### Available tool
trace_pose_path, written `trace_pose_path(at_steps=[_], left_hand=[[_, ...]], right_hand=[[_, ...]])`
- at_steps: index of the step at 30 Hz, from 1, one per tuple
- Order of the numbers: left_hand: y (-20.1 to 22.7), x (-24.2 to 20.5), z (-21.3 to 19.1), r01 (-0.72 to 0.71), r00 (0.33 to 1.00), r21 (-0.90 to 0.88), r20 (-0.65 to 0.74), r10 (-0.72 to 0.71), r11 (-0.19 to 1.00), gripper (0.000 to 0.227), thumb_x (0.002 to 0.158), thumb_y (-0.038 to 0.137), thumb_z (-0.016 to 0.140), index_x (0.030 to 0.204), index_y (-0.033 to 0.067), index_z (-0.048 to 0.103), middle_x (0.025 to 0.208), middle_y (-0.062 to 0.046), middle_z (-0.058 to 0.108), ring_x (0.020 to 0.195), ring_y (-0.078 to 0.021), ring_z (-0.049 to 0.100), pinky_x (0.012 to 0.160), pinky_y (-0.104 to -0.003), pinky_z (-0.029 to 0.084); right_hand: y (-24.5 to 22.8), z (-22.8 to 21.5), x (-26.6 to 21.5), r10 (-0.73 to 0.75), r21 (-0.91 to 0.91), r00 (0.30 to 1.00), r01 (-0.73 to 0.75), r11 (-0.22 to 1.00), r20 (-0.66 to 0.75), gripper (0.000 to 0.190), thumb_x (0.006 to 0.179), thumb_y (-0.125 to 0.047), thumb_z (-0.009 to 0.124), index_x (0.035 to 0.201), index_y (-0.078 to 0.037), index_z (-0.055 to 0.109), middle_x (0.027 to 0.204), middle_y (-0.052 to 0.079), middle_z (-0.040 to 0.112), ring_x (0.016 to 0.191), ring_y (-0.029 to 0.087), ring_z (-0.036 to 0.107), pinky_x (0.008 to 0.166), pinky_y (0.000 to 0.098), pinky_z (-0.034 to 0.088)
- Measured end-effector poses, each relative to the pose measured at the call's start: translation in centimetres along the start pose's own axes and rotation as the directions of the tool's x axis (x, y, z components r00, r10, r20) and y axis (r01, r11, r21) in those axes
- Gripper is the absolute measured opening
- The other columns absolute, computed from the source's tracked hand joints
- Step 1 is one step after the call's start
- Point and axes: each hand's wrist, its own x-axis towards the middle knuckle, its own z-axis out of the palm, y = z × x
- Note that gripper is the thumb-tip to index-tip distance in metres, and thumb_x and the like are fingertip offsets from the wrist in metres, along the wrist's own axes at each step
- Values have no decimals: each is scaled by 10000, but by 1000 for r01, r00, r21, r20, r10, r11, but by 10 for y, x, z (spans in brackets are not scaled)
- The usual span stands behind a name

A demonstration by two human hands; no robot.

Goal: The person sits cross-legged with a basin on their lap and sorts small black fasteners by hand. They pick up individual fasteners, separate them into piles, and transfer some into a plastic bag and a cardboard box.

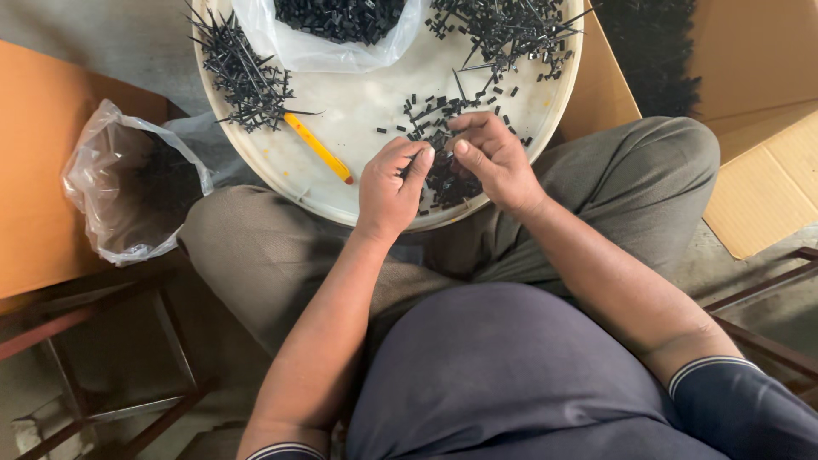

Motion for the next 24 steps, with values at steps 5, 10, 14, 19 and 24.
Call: trace_pose_path(at_steps=[5,10,14,19,24], left_hand=[[6,1,-1,-72,996,-48,43,74,996,235,1057,262,625,1082,41,699,977,-80,684,858,-248,688,779,-319,538],[8,3,-5,-54,996,151,81,42,987,230,1033,271,648,1072,58,725,966,-69,703,868,-283,696,745,-355,539],[11,0,-4,-67,995,275,95,42,959,201,1002,266,669,1023,74,724,972,-53,704,802,-281,692,678,-378,536],[16,-1,-3,-185,983,386,74,169,904,149,1006,244,677,971,102,705,936,-20,686,776,-264,687,647,-388,524],[20,-1,-4,-239,966,352,-10,259,905,120,1025,213,685,977,103,676,940,-16,661,785,-251,678,659,-374,523]], right_hand=[[-5,-11,6,-49,-344,997,66,937,57,237,1039,-140,682,1228,4,669,1090,10,711,962,47,617,855,231,529],[-7,-11,7,-74,-453,992,114,884,106,234,967,-145,757,1143,-7,687,1015,25,725,932,71,645,839,255,545],[-7,-7,3,-118,-652,988,155,742,101,170,946,-148,775,1051,-32,710,896,32,748,825,92,696,757,272,559],[2,5,3,-161,-711,986,87,697,-37,192,1012,-174,732,935,-23,642,805,68,703,749,148,671,675,319,543],[-1,-1,11,186,85,968,-173,981,-169,205,1095,-235,600,994,-57,585,792,35,648,622,142,568,574,295,482]])
